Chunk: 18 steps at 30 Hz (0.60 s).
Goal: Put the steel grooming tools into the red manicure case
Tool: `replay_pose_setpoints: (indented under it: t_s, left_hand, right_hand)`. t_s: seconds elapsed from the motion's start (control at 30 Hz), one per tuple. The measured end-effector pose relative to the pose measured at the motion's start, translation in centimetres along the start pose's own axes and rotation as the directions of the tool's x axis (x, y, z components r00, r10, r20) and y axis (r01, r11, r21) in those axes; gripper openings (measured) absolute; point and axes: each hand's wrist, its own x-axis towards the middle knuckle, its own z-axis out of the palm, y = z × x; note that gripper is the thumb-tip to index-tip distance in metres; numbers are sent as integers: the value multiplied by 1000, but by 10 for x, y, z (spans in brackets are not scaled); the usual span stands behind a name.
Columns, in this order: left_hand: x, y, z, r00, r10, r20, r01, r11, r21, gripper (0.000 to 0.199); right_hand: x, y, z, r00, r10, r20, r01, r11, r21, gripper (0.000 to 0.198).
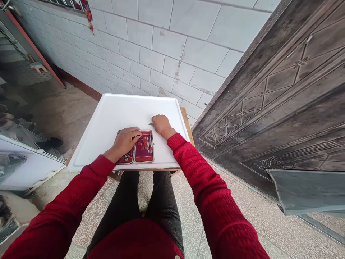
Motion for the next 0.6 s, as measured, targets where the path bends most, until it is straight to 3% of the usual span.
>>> replay_pose_setpoints:
  t_s: [0.13, 0.27, 0.4, 0.6]
  left_hand:
    - [0, 3, -1, 1000, 10, 7, -10, 1000, 19, 25]
    - [0, 5, -2, 1000, 17, 18, -18, 999, 38, 26]
    - [-1, 4, -1, 1000, 27, 15, -27, 998, 51, 27]
    - [-1, 3, 1, 999, 34, 6, -34, 997, 65, 29]
  right_hand:
    - [0, -5, -7, 983, -173, 56, 178, 977, -118, 34]
    - [-2, -8, -13, 962, -252, 106, 269, 941, -205, 36]
    - [-1, -5, -12, 957, -269, 112, 287, 935, -209, 29]
    - [-3, 3, -7, 978, -203, 47, 208, 968, -140, 32]
